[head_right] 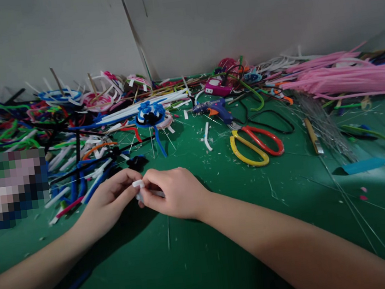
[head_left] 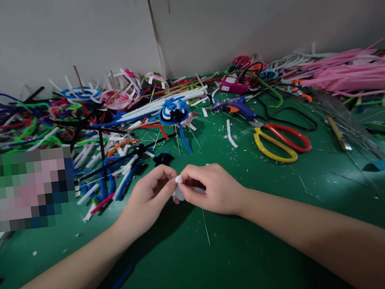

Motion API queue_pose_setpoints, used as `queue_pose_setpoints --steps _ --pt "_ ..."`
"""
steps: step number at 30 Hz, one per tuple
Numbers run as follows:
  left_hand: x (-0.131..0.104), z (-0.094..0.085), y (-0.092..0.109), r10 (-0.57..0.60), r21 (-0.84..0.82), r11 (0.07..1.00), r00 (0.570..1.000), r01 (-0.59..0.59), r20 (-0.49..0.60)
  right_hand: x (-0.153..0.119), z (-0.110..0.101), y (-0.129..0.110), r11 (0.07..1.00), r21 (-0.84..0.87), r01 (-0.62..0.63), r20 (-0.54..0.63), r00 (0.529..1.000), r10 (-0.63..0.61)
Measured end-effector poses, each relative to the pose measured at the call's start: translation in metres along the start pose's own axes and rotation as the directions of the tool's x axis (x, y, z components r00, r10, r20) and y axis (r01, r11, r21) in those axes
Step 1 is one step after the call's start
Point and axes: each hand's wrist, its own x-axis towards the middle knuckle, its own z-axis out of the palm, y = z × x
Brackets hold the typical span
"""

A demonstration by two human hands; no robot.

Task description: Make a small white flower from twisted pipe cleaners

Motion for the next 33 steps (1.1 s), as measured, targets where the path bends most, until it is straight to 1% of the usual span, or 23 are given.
queue_pose_setpoints --steps 7,21,33 --pt "0.0003 -0.0006 -0.002 0.005 0.018 1.0 1.0 -0.005 -0.002 0.0011 -0.0009 -0.0017 0.999 0.025 -0.028 0.017 0.999 0.027" --pt "0.0006 -0.0001 -0.0017 -0.001 0.018 1.0 1.0 0.001 -0.005 0.0008 -0.0017 -0.0024 1.0 0.007 -0.029 0.024 0.999 0.029" --pt "-0.0003 -0.0003 -0.0014 -0.007 -0.013 1.0 1.0 0.007 0.001 0.0008 -0.001 -0.0016 1.0 0.01 -0.027 0.018 0.999 0.027"
